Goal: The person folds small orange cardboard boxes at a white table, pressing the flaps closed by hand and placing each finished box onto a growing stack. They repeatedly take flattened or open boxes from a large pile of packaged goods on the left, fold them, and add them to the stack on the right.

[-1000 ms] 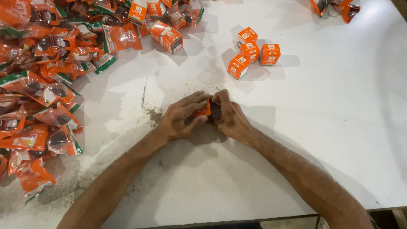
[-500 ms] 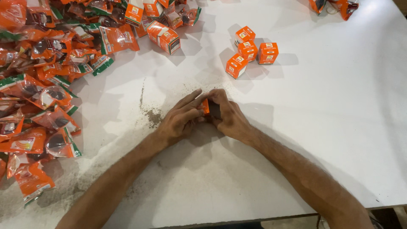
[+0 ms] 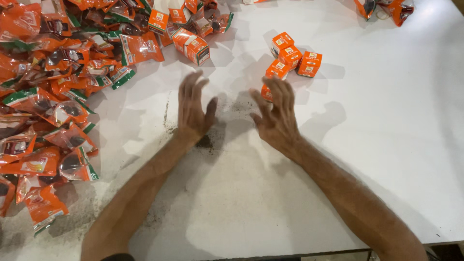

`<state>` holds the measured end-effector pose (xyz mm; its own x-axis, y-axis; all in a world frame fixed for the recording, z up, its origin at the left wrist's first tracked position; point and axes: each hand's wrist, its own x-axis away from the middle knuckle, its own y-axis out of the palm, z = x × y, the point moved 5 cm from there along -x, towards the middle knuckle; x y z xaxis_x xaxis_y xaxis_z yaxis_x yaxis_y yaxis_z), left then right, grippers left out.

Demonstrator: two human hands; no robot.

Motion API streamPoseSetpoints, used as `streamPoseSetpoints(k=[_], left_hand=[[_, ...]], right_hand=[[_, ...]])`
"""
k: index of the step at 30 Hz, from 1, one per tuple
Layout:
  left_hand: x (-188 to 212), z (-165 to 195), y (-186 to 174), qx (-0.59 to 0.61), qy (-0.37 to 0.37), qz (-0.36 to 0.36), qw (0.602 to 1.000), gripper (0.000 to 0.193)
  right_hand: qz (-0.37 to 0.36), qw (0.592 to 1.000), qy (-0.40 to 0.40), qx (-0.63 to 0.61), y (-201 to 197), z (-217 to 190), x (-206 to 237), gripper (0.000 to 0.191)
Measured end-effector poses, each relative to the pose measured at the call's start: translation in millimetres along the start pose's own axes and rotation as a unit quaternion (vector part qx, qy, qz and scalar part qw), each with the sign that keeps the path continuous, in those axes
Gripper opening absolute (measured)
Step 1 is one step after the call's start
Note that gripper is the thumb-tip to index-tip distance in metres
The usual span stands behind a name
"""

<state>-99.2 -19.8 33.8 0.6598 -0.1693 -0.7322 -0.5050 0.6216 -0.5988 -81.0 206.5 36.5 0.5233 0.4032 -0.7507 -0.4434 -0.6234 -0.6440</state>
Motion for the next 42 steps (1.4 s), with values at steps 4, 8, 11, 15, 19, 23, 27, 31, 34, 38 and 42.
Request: streamPoseSetpoints(k=[4,8,11,15,19,23,27,31,34,38,42], left_hand=[[-59,-62,27,-0.003,-0.105,0.093,0.99,0.088],[-99,-78,50,-0.105,-0.119,0.082,0.984,0.081],[-101,-71,63,-0.121,-0.118,0.025,0.985,0.049],[-69,-21,61,-0.06,-0.049,-0.077,0.994,0.045],[-14,40,39,0.017,0.053,-0.136,0.989,0.073],[8,62,27,0.08,0.079,-0.208,0.972,0.081],[4,60,27,0.153,0.119,-0.226,0.955,0.094],[3,54,40,0.165,0.108,-0.261,0.945,0.094],[7,49,48,0.169,0.101,-0.294,0.935,0.093],[5,38,49,0.24,0.132,-0.277,0.921,0.097],[-12,-1,59,0.18,0.132,-0.234,0.946,0.085]], right_hand=[[-0.035,0.998,-0.024,-0.042,8,-5,-1,0.08],[-0.04,0.997,-0.024,-0.059,8,-2,-3,0.074],[-0.068,0.994,-0.025,-0.082,9,-2,-2,0.067],[-0.092,0.993,0.022,-0.074,13,2,0,0.067],[-0.127,0.991,0.036,-0.038,21,4,2,0.087],[-0.169,0.974,0.117,-0.097,29,11,6,0.092],[-0.144,0.97,0.145,-0.132,27,12,7,0.1],[-0.164,0.969,0.101,-0.153,26,5,5,0.111],[-0.155,0.969,0.095,-0.166,25,3,2,0.113],[-0.141,0.972,0.118,-0.148,22,6,2,0.102],[-0.106,0.978,0.141,-0.109,16,5,4,0.074]])
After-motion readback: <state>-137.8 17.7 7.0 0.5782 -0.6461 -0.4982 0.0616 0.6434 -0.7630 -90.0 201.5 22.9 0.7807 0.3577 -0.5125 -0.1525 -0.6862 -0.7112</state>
